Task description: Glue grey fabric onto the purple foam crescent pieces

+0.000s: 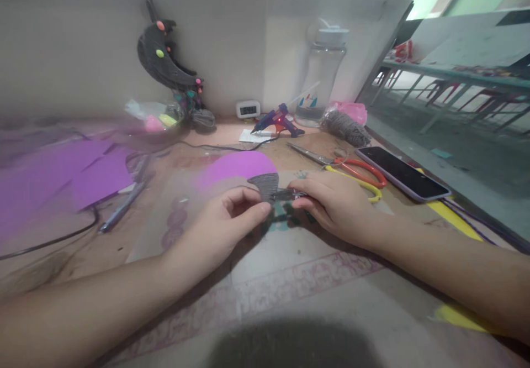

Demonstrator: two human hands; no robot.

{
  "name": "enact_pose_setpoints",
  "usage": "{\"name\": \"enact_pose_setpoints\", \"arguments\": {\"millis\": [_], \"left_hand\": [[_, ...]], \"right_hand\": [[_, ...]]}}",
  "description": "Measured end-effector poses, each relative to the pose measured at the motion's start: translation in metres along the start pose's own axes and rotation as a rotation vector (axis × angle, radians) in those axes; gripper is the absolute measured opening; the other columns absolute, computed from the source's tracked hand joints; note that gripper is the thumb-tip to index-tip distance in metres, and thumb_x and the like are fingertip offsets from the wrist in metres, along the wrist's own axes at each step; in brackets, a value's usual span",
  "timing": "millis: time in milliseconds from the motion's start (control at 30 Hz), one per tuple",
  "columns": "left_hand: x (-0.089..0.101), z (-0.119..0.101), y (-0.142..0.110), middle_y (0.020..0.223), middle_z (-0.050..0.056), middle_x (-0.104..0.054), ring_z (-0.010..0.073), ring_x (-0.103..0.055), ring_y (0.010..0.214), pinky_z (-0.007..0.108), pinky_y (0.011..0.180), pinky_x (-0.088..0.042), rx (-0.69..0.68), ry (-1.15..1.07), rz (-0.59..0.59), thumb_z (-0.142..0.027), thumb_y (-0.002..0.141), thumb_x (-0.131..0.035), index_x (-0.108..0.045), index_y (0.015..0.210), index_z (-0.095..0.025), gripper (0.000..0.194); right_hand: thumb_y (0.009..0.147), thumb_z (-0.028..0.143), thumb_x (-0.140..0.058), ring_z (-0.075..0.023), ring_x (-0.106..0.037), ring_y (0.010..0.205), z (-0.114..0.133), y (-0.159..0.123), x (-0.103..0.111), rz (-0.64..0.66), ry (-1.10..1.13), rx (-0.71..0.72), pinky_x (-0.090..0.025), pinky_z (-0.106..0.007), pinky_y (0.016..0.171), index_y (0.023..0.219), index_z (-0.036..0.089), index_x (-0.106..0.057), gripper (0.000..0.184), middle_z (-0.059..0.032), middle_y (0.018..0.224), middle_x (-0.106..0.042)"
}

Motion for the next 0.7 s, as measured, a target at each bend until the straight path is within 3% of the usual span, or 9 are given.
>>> {"name": "enact_pose_setpoints", "arguments": {"millis": [700], "left_hand": [[-0.0011, 0.0047, 0.0005, 0.069, -0.005, -0.055, 0.0090, -0.047, 0.062, 0.022, 0.058, -0.036, 0.031, -0.037, 0.024, -0.030, 0.081, -0.065, -0.057, 0.078, -0.018, 0.014]], "right_hand": [[0.099, 0.040, -0.038, -0.0179, -0.056, 0.070, 0.0015, -0.0013, 0.0011, 0.020, 0.035, 0.002, -0.035, -0.028, 0.062, 0.102, 0.013, -0.065, 0.038, -0.0060, 0.076, -0.064]]}}
Point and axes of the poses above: each hand's wrist, its own y-axis towards the middle knuckle, its own x-axis out of the back of the hand, z = x × y, the point moved 6 cm from there along y, towards the middle knuckle
